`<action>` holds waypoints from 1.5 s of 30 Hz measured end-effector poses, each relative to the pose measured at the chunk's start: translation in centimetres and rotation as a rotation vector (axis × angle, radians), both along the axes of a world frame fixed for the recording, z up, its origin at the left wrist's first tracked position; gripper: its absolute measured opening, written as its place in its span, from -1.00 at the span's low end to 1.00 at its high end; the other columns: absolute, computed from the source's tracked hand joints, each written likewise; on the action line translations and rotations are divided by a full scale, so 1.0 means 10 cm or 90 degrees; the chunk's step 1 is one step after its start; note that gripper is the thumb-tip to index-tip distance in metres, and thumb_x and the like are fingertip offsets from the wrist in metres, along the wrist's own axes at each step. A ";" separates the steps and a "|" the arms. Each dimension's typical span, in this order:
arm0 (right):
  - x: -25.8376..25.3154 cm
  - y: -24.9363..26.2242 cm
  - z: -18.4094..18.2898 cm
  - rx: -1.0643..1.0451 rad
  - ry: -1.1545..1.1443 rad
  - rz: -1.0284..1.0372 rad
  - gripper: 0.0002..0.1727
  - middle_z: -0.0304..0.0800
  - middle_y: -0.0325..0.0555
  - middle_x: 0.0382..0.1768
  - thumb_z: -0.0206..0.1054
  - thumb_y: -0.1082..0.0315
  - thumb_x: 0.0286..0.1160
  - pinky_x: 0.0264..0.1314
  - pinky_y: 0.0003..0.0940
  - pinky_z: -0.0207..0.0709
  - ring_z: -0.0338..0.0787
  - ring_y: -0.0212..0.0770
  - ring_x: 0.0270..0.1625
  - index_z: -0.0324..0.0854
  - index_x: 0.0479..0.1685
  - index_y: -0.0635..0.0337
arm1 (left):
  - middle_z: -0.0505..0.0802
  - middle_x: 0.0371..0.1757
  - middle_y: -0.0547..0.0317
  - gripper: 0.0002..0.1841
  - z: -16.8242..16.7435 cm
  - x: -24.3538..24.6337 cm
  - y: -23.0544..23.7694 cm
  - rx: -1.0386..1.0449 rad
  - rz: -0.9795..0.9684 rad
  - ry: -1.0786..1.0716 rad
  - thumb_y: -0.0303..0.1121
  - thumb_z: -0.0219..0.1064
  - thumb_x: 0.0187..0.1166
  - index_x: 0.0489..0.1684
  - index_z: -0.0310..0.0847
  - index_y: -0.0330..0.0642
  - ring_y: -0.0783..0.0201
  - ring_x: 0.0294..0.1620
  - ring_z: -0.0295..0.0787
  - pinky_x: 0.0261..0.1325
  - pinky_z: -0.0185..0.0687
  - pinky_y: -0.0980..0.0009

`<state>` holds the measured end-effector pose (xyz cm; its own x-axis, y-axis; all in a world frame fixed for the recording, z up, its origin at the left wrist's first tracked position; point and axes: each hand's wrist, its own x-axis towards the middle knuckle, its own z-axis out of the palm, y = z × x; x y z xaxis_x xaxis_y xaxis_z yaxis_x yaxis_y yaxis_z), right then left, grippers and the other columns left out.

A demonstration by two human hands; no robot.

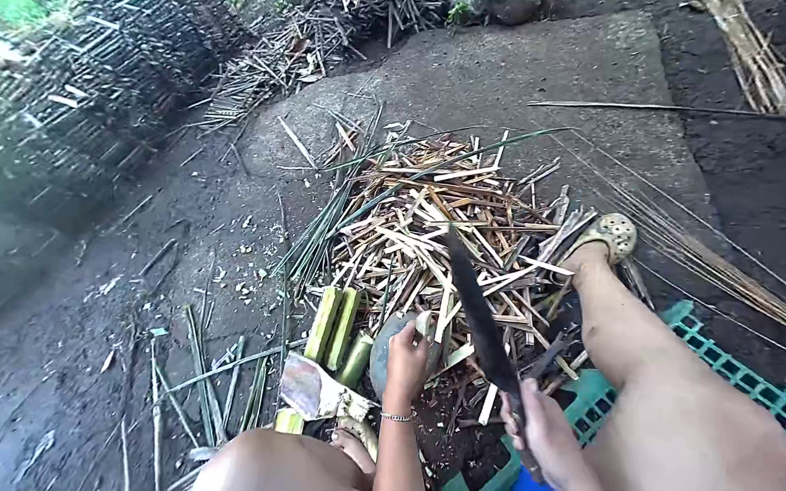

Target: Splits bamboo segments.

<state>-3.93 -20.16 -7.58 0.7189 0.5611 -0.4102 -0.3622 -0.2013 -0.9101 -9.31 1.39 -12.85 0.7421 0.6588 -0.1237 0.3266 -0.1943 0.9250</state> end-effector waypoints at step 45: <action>0.01 1.08 -0.56 -0.368 -0.166 0.274 -0.25 0.79 0.23 -0.20 -0.13 -0.21 0.84 0.13 0.29 0.53 0.78 0.20 -0.02 0.74 -0.08 0.32 | 0.37 0.73 -0.26 0.08 0.23 -0.25 0.23 -0.050 0.028 -0.186 -0.17 0.58 0.17 0.78 0.05 -0.43 -0.02 0.74 0.30 0.70 0.32 0.05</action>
<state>-3.82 -9.41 -13.16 0.5990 0.5614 -0.5709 0.0686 -0.7464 -0.6620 -11.83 3.72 -10.58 0.7252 0.6875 0.0382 0.0516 -0.1096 0.9926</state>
